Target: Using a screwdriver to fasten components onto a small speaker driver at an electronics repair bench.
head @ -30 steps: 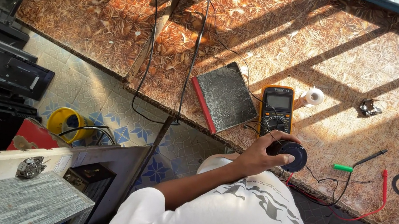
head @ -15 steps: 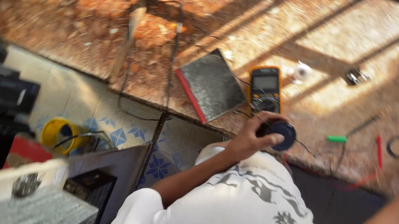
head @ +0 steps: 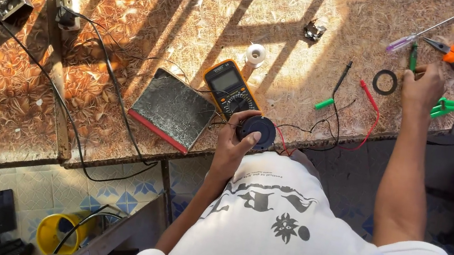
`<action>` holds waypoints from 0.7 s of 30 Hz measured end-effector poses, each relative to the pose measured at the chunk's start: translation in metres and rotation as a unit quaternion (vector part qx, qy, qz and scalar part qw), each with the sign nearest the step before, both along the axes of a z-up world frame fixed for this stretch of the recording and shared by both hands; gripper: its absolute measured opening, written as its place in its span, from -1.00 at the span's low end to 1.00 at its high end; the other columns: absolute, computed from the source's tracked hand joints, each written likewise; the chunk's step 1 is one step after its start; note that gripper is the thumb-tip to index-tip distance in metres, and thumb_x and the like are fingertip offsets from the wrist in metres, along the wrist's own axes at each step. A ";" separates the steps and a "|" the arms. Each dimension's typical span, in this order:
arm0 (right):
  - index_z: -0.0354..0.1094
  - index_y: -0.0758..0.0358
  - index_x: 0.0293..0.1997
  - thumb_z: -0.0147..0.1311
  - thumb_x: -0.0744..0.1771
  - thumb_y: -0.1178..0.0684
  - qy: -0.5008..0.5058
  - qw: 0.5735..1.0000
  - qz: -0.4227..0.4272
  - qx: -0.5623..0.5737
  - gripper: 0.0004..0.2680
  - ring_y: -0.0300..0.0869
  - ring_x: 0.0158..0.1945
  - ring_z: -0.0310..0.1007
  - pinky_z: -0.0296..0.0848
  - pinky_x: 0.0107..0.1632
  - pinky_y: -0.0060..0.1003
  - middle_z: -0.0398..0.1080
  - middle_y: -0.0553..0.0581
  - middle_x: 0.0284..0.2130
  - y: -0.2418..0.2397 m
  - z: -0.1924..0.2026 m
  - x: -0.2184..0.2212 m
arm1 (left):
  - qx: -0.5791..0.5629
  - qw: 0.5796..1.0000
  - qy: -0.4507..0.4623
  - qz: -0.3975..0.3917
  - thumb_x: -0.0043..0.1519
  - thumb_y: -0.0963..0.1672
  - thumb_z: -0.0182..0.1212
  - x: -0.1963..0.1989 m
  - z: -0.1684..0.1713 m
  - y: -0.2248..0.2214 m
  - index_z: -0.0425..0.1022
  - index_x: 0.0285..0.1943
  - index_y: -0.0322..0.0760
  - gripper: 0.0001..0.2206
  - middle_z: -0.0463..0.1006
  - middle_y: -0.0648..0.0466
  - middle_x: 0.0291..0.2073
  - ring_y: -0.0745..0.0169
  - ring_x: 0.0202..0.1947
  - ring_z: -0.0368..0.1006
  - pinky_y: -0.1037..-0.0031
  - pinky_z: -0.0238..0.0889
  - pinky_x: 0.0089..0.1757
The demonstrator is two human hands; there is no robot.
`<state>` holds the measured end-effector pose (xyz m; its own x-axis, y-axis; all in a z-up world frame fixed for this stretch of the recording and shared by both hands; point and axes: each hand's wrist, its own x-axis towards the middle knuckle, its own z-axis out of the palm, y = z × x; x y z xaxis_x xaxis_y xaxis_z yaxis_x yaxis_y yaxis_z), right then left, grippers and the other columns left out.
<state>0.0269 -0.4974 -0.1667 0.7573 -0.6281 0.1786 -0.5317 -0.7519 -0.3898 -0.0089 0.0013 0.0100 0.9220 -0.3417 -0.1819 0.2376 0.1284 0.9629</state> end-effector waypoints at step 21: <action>0.29 0.31 0.06 0.19 0.33 0.23 0.171 0.981 -0.064 0.070 -0.77 0.25 -0.10 0.46 0.44 -0.16 0.16 0.44 0.35 -0.14 0.006 0.036 0.057 | -0.022 0.999 -0.003 0.047 0.19 -0.02 0.24 -0.004 0.001 0.008 0.45 0.21 -0.19 -0.58 0.49 -0.05 0.00 0.13 -0.02 0.48 0.40 0.44 -0.03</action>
<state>0.0837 -0.4909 -0.1305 0.6713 -0.7221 -0.1670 -0.7358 -0.6224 -0.2668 -0.0130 0.0096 0.0114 0.9515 -0.2610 -0.1629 0.2165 0.1920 0.9572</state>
